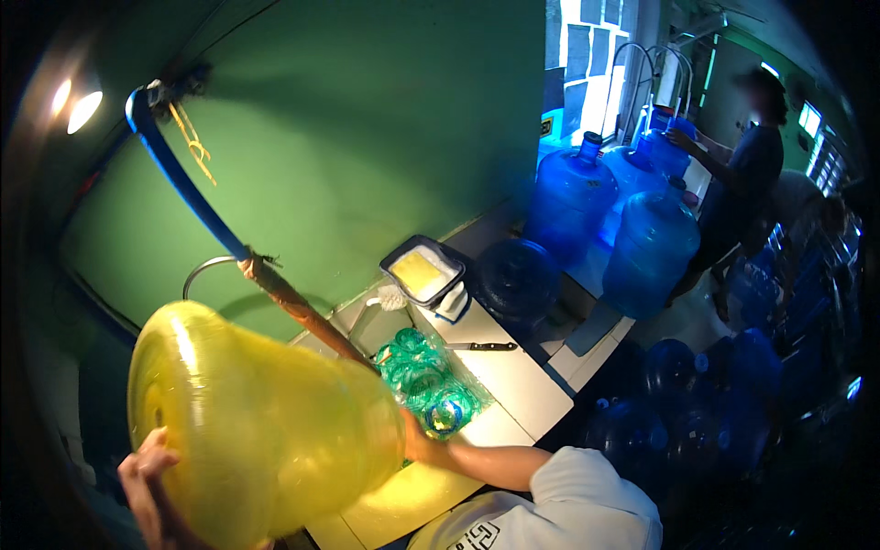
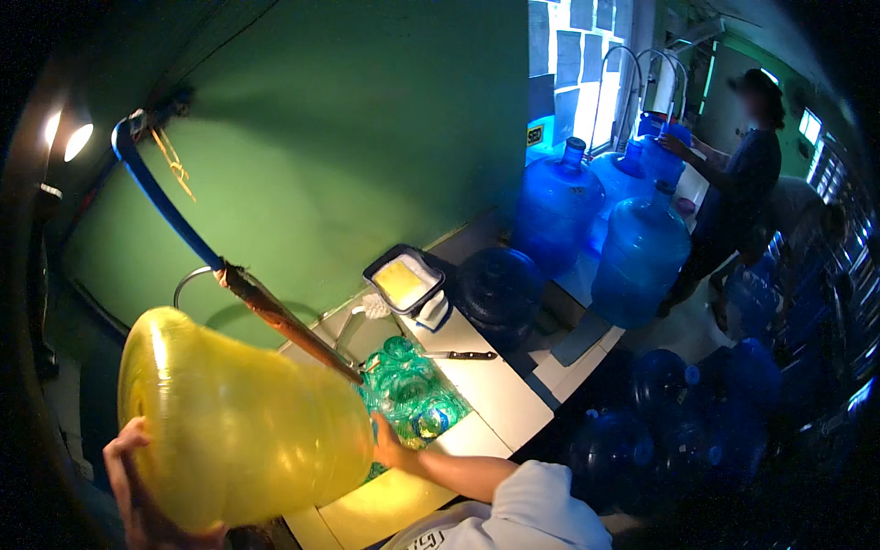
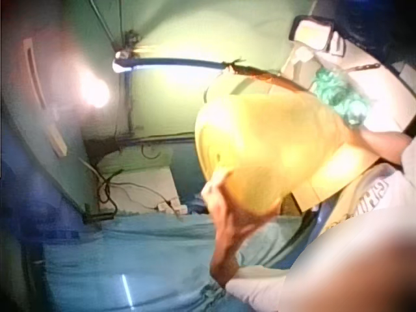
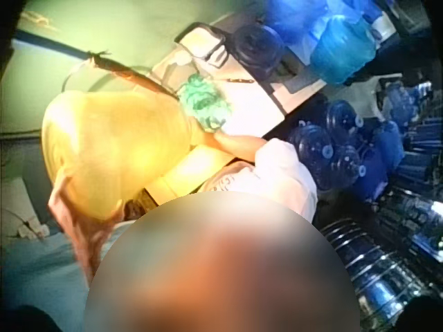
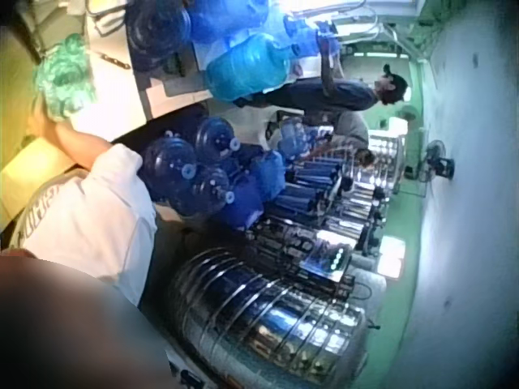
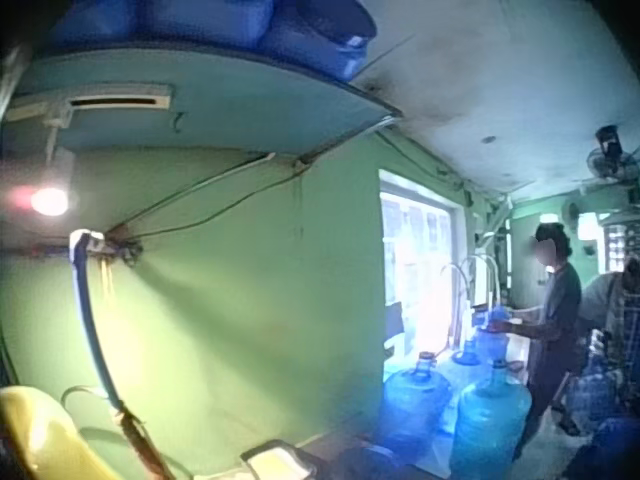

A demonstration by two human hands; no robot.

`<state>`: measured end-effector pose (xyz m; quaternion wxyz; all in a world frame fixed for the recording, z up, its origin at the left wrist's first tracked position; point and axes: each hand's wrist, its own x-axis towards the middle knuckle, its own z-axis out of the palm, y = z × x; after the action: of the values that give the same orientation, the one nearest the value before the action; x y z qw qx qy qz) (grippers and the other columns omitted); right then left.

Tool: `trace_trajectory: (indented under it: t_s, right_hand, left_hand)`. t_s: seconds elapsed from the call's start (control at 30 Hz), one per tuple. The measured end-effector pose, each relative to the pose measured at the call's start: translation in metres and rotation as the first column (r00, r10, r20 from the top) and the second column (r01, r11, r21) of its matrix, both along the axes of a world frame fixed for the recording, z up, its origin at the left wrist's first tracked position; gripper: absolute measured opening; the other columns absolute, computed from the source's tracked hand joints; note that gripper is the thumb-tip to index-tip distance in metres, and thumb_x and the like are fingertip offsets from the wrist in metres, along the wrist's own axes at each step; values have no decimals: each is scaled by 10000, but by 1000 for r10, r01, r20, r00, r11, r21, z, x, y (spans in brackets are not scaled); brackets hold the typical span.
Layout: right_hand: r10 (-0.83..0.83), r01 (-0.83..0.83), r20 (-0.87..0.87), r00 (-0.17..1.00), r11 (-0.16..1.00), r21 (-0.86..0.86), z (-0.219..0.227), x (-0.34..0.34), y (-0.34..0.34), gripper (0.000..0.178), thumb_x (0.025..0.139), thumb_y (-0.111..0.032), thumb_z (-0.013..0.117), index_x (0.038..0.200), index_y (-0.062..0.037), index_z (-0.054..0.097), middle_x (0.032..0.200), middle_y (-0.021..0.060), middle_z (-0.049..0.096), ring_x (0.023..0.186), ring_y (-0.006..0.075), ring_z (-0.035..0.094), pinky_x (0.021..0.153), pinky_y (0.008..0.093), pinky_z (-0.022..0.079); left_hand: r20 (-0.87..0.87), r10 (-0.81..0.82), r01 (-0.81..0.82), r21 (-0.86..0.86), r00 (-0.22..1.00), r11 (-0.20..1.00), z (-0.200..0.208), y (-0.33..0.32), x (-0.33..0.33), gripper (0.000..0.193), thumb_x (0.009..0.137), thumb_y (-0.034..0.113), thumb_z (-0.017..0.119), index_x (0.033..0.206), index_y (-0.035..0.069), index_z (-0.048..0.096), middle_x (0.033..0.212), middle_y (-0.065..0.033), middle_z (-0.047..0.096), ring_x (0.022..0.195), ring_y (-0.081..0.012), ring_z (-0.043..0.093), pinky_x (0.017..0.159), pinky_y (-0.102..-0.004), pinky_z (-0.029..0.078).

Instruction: The person scrubs the interior of large water dispenser jugs using a long-handled brush and rinses them under a tap. They handle both blue and yellow jugs, repeatedly inserting the brush, rotating it, and rinsing the interior before setting the jugs aside.

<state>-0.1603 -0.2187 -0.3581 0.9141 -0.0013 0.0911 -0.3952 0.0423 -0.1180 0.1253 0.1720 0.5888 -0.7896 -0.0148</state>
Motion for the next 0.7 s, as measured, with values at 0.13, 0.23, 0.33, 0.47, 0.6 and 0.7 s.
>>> trace_trajectory:
  t_s: [0.13, 0.23, 0.33, 0.47, 0.6, 0.7]
  right_hand:
    - [-24, 74, -279, 960, 982, 172, -6, 9, -9, 657, 959, -567, 509, 1447, -131, 453, 1390, 58, 542, 1176, 267, 585, 1044, 453, 461]
    - [-89, 104, -140, 986, 989, 108, -1, 0, -2, 606, 944, -488, 543, 1432, -136, 475, 1419, 63, 524, 1230, 279, 560, 1051, 490, 453]
    - [51, -20, 270, 962, 993, -116, 8, -20, -10, 498, 967, -428, 509, 1354, -116, 531, 1383, 123, 530, 1295, 296, 502, 1010, 523, 485]
    - [-58, 34, -359, 931, 997, -74, 24, -38, -29, 457, 997, -439, 508, 1306, -101, 521, 1134, 84, 636, 1015, 301, 657, 932, 491, 531]
    - [-752, -533, -651, 105, 510, -675, 20, -67, -60, 381, 892, -356, 699, 1089, -75, 533, 1016, 122, 616, 950, 308, 666, 754, 461, 535]
    - [-735, -941, -668, 117, 132, -311, 10, -100, -79, 456, 828, -366, 746, 1071, -59, 512, 1007, 170, 598, 939, 348, 645, 752, 472, 512]
  left_hand:
    - [-8, -19, 19, 11, 1000, 1000, -6, -7, -2, 899, 591, 399, 858, 1276, 73, 376, 1279, -120, 374, 1170, -256, 494, 988, -414, 405]
    - [-1, -18, 18, 7, 1000, 1000, -8, -11, -2, 898, 596, 406, 856, 1280, 75, 376, 1291, -121, 367, 1177, -260, 492, 991, -419, 401]
    - [-2, -27, 27, 22, 1000, 999, -10, -12, -1, 898, 600, 413, 853, 1283, 77, 376, 1302, -123, 360, 1183, -263, 490, 995, -424, 398]
    - [-5, -18, 18, 16, 1000, 1000, -8, -19, -1, 897, 606, 423, 850, 1287, 80, 377, 1318, -126, 351, 1191, -267, 487, 1000, -430, 394]
    - [-5, -15, 15, 10, 1000, 1000, -10, -23, -3, 897, 612, 433, 847, 1291, 83, 377, 1333, -128, 341, 1200, -272, 484, 1005, -437, 389]
    - [-1, -24, 24, 10, 1000, 1000, -14, -22, -6, 897, 617, 440, 844, 1295, 85, 377, 1345, -130, 334, 1206, -275, 482, 1008, -441, 386]
